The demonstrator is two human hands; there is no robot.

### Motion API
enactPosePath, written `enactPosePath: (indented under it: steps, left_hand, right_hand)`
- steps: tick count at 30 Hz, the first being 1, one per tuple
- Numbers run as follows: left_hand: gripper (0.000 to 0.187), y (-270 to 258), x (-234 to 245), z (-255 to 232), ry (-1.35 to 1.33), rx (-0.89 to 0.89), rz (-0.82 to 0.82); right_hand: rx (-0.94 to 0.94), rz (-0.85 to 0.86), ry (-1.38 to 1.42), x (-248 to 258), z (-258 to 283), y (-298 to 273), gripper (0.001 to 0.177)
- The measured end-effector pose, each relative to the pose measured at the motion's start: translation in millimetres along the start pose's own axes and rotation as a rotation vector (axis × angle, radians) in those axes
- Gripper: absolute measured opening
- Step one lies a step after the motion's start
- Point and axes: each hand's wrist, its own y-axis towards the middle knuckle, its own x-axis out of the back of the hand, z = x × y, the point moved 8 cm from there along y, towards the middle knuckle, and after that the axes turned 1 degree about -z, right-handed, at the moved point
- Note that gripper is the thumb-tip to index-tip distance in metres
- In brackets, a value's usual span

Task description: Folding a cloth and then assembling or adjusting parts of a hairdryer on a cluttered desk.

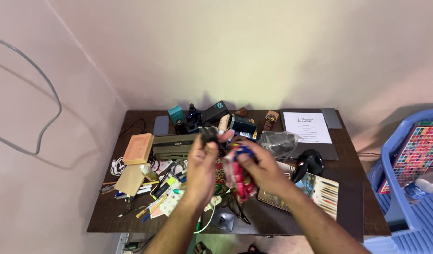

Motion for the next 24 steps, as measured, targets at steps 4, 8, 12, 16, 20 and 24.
enactPosePath:
  steps: [4, 8, 12, 16, 20, 24]
  left_hand:
    - [0.028, 3.9, -4.4, -1.1, 0.029, -0.052, -0.027]
    - [0.016, 16.9, 29.1, -18.7, -0.039, -0.096, -0.195]
    - [0.014, 36.3, 87.1, -63.3, -0.250, -0.251, -0.391]
    - [0.015, 36.1, 117.3, -76.6, -0.275, -0.199, -0.508]
    - [0.024, 24.1, 74.4, -62.3, 0.086, -0.104, -0.273]
    - [0.034, 8.8, 21.0, -2.1, 0.382, -0.085, 0.192]
  right_hand:
    - [0.086, -0.002, -0.031, -19.3, 37.4, 2.5, 0.036]
    - [-0.024, 0.144, -0.093, -18.4, 18.5, -9.1, 0.019]
    - [-0.026, 0.261, -0.248, -0.1, 4.0, -27.9, 0.019]
    - [-0.227, 0.289, -0.226, 19.4, -18.6, -38.5, 0.011]
    - [-0.224, 0.216, -0.187, 31.2, -15.3, -28.2, 0.014]
    - [-0.136, 0.211, -0.189, 31.3, 5.5, -2.1, 0.016]
